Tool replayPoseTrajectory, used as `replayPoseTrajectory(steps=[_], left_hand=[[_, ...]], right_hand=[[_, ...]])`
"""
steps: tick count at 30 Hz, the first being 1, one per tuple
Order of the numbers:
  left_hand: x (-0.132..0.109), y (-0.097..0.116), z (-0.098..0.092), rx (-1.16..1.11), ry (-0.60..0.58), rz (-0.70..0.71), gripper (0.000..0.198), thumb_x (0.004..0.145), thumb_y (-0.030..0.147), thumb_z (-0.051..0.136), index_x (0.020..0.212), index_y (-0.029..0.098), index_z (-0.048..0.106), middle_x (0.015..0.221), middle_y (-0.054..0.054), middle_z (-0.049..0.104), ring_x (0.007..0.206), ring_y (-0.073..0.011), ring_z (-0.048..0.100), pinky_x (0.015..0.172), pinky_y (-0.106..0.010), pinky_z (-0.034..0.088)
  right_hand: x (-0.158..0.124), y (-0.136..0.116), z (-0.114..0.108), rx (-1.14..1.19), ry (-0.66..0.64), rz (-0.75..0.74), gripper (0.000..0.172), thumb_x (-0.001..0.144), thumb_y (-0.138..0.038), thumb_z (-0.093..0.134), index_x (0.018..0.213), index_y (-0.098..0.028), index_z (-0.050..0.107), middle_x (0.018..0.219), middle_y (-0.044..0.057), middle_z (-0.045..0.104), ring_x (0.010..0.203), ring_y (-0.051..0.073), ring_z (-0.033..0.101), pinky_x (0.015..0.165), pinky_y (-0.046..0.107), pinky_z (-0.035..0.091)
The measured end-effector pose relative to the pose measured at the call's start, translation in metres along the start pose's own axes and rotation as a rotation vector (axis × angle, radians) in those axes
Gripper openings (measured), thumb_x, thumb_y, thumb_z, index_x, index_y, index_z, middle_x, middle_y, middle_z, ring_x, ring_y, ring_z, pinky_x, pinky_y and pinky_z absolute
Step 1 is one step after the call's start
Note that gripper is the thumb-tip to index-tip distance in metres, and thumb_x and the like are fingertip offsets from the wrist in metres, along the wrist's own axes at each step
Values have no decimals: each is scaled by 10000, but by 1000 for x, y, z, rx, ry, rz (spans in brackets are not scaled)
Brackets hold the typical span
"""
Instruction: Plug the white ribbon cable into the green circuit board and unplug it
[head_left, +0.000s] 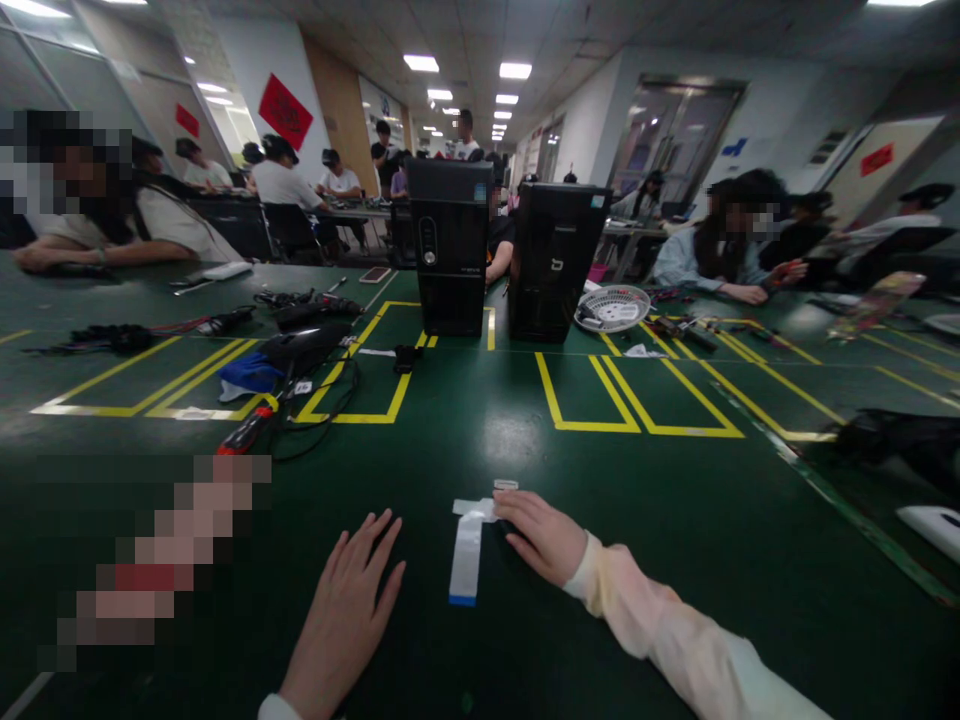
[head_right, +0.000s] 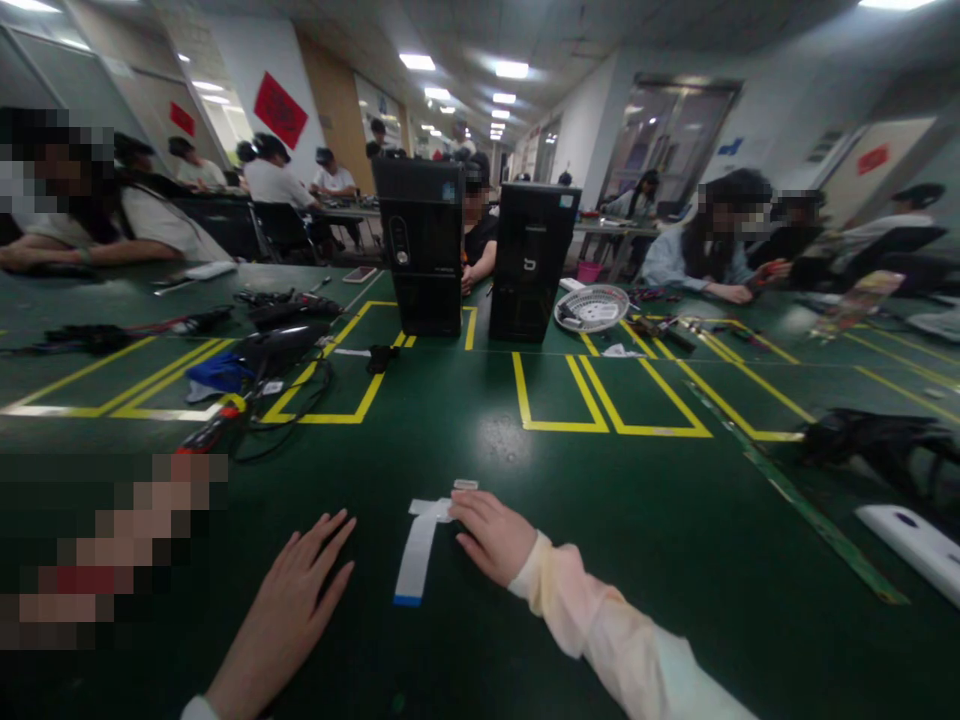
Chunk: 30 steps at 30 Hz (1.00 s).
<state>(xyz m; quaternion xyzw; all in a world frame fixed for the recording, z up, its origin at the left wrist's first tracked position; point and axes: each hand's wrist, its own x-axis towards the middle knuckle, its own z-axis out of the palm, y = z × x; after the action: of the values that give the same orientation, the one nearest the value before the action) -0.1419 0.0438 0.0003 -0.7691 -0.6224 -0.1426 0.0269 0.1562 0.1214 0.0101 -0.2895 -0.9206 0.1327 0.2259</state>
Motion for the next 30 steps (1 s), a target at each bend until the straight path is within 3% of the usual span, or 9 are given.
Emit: replayPoseTrajectory(steps=[10,15,26,30], left_hand=[[-1,-3,2,-43,-14,-21,490,931,397,374,1386,220,414,1435,-66,454,1354,-244,349,1097,-507,300],[-2,-7,4,-60,-19,-13,488,934,393,370,1394,235,400,1452,-62,431,1365,-239,327,1097,-510,295],[-1,-11,7,-74,-44,-14,481,945,402,324,1380,219,419,1449,-63,435,1367,-221,324,1112,-501,268],[-1,-10,6,-76,-62,-36,488,944,415,325,1386,227,410,1459,-54,422,1374,-222,308,1116,-498,258]], right_hand=[[33,-51,23,72,-112,-61,431,887,-291,450,1282,-116,455,1353,143,456,1318,221,325,1098,399,324],[31,-56,27,119,-141,-106,450,888,-313,464,1288,-106,451,1367,147,443,1331,209,313,1114,363,293],[25,-64,29,116,-203,-60,585,913,-406,423,1390,-76,351,1454,169,330,1386,218,195,1137,377,237],[25,-62,19,129,-249,-155,603,926,-445,409,1413,-99,328,1497,143,258,1408,202,127,1148,384,202]])
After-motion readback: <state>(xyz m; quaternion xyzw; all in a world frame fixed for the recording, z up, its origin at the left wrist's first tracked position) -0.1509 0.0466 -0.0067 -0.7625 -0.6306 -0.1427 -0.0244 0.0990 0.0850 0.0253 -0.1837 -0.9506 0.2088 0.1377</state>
